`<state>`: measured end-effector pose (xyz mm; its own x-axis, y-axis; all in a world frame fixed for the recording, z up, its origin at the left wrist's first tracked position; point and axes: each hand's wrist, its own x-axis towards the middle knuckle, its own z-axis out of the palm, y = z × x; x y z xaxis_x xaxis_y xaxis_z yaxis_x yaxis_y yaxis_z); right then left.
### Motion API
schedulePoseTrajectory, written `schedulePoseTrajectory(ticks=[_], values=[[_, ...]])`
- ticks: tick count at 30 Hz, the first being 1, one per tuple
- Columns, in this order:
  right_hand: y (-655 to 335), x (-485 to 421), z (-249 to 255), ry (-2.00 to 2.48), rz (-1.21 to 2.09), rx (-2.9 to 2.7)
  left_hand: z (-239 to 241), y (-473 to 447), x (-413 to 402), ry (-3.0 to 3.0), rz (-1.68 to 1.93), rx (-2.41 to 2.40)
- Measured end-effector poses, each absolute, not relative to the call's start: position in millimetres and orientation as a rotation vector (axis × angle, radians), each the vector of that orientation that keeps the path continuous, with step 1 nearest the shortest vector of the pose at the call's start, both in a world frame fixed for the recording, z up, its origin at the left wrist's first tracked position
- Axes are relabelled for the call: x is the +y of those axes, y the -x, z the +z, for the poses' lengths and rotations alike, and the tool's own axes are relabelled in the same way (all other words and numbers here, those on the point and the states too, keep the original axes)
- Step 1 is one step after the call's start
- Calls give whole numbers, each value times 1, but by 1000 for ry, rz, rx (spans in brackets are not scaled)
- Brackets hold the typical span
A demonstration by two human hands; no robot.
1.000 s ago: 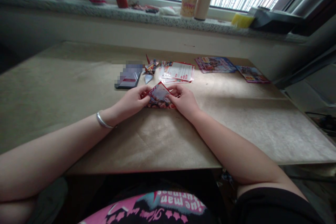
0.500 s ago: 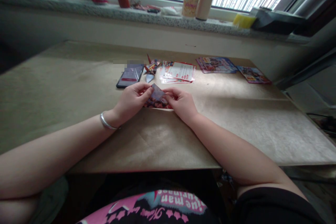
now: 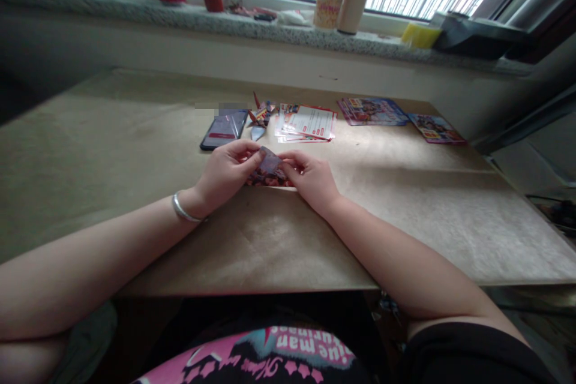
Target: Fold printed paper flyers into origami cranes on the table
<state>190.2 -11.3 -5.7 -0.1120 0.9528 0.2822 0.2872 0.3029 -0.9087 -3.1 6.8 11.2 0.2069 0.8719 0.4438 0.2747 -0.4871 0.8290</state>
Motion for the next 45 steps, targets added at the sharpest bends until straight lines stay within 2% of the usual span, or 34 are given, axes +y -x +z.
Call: schedulePoseTrajectory(ticks=[24,33,41,45], values=[[-190,-19,3,1130,675,-1794,11,-4,6,-1494,1395,969],[-190,-19,4,1149,752,-1798,9,-2,8,-1519,1363,996],[-187,-14,9,1115,553,-1820,12,-1,5,-1550,1312,955],[-181,-6,13,1133,596,-1741,13,-1,2,-1576,1267,901]])
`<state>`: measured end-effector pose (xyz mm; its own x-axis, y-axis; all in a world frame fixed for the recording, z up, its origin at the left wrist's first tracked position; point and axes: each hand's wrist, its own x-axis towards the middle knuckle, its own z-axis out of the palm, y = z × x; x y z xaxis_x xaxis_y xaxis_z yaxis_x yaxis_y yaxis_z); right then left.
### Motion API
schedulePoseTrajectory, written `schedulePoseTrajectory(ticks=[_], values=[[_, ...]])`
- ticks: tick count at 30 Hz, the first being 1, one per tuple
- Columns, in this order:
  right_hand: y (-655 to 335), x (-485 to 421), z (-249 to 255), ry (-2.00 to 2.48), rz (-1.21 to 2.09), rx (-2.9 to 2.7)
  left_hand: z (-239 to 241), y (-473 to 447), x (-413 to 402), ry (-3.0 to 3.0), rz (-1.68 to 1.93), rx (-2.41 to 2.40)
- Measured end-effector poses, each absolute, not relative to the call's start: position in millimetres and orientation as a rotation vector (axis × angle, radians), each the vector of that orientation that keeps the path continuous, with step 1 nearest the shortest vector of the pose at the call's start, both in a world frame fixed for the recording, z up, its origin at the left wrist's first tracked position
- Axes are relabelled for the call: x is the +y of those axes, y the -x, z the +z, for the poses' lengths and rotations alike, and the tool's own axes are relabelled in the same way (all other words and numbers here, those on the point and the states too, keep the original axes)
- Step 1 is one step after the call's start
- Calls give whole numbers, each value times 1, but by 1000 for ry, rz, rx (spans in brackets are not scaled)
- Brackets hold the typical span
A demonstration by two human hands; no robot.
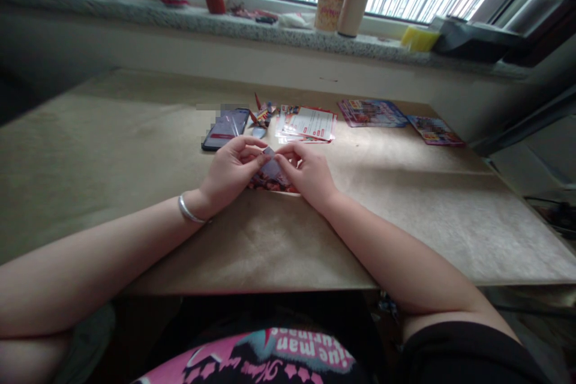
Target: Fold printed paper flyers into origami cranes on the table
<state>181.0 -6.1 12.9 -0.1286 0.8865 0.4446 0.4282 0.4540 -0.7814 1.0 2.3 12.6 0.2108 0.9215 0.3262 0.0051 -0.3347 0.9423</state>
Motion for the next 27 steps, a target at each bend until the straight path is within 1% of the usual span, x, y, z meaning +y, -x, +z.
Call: schedulePoseTrajectory(ticks=[4,7,20,27], values=[[-174,2,13,1154,736,-1657,11,-1,4,-1596,1267,904],[-172,4,14,1151,758,-1646,10,-1,5,-1586,1283,912],[-174,6,13,1145,670,-1706,12,1,3,-1594,1297,946],[-174,1,13,1175,562,-1745,13,-1,3,-1529,1360,951]])
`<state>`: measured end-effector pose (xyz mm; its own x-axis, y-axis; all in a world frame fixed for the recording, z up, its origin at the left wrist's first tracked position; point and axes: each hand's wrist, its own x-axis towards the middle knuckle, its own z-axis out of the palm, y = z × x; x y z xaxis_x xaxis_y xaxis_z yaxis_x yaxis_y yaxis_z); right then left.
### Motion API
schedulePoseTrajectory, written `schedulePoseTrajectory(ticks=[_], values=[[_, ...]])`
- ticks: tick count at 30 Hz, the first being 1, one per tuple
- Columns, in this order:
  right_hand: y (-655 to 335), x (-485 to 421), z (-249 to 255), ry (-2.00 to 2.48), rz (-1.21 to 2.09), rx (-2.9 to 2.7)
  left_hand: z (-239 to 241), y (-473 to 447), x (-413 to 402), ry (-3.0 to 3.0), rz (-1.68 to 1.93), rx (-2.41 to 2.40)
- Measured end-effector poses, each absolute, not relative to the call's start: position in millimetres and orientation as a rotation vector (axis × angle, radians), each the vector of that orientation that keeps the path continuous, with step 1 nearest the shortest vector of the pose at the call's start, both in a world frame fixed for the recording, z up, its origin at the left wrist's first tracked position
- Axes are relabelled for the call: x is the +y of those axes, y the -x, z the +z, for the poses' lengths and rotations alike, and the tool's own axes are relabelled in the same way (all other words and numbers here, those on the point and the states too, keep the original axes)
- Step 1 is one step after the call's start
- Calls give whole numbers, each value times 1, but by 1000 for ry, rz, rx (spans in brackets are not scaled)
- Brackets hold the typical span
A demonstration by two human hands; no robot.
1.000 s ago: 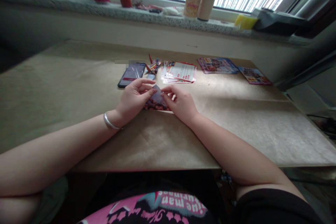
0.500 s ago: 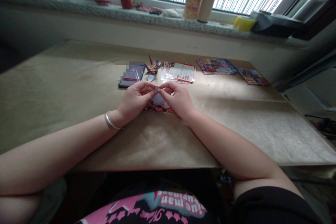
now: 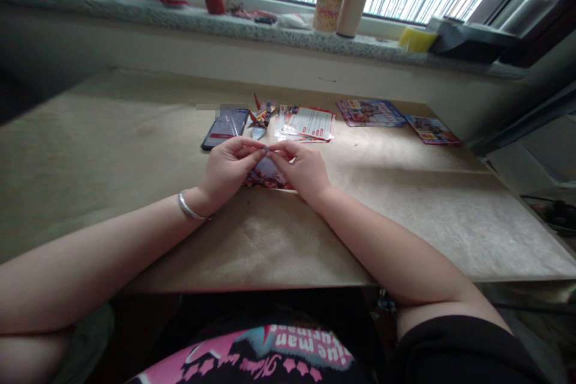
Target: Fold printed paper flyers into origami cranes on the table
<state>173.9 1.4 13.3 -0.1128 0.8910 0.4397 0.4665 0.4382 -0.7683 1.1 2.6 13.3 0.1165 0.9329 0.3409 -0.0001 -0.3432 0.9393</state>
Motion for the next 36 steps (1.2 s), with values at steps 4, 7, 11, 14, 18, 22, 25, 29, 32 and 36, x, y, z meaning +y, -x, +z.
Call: schedulePoseTrajectory(ticks=[4,7,11,14,18,22,25,29,32,36], values=[[-174,1,13,1182,551,-1746,11,-3,4,-1518,1390,967],[-174,2,13,1186,542,-1734,10,-3,4,-1525,1406,976],[-172,5,15,1146,572,-1735,11,-2,3,-1547,1408,992],[-170,7,17,1124,609,-1733,12,-1,3,-1564,1404,1001],[-168,10,20,1154,650,-1725,12,1,3,-1570,1404,990],[-168,12,21,1149,752,-1717,11,2,4,-1561,1367,988],[-168,14,19,1140,828,-1690,11,2,5,-1564,1338,986],[-167,15,19,1138,892,-1645,12,3,5,-1575,1306,1009],[-167,14,20,1150,849,-1678,13,3,4,-1601,1295,1002],[-166,15,23,1183,771,-1765,9,4,7,-1679,1265,1037]])
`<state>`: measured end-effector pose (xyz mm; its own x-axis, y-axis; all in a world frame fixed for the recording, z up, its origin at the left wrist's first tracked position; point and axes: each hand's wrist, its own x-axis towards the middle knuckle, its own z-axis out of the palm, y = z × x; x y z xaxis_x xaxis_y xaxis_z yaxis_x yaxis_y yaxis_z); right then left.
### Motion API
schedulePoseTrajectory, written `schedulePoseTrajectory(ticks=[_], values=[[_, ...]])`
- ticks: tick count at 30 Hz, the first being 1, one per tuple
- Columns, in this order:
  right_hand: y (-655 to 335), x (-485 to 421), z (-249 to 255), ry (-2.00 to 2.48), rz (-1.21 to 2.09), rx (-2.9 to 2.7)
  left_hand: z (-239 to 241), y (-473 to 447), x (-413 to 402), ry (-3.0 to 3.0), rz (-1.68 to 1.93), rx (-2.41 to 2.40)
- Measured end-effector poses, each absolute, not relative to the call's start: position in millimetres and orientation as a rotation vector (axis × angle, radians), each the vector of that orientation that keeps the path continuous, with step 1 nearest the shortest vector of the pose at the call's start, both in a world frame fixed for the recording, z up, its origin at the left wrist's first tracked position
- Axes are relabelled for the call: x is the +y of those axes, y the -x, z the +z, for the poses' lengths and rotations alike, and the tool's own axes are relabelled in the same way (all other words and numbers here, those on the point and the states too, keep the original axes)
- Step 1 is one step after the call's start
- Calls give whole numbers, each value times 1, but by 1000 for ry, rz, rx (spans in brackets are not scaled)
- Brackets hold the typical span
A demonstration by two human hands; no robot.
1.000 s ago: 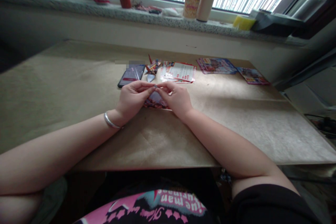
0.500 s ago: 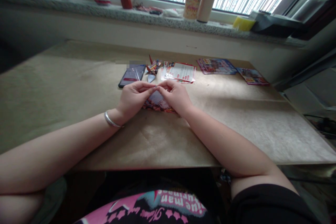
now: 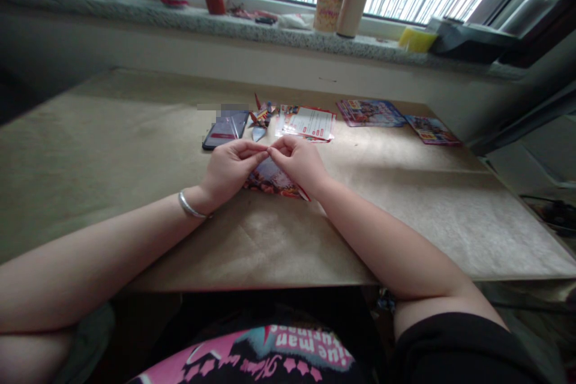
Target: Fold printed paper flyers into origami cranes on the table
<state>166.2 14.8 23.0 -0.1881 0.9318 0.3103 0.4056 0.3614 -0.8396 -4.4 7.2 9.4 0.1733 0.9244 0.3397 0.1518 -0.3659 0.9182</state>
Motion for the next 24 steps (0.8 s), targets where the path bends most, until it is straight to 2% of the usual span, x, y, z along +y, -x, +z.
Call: schedulePoseTrajectory(ticks=[5,8,13,24], values=[[-170,26,27,1237,640,-1942,7,9,10,-1946,1103,1241],[-174,37,26,1349,748,-1941,10,9,5,-2271,962,1397],[-181,53,19,1623,820,-1898,14,5,-3,-2807,721,1302],[-189,81,9,1803,481,-2021,4,1,4,-2894,465,1175]])
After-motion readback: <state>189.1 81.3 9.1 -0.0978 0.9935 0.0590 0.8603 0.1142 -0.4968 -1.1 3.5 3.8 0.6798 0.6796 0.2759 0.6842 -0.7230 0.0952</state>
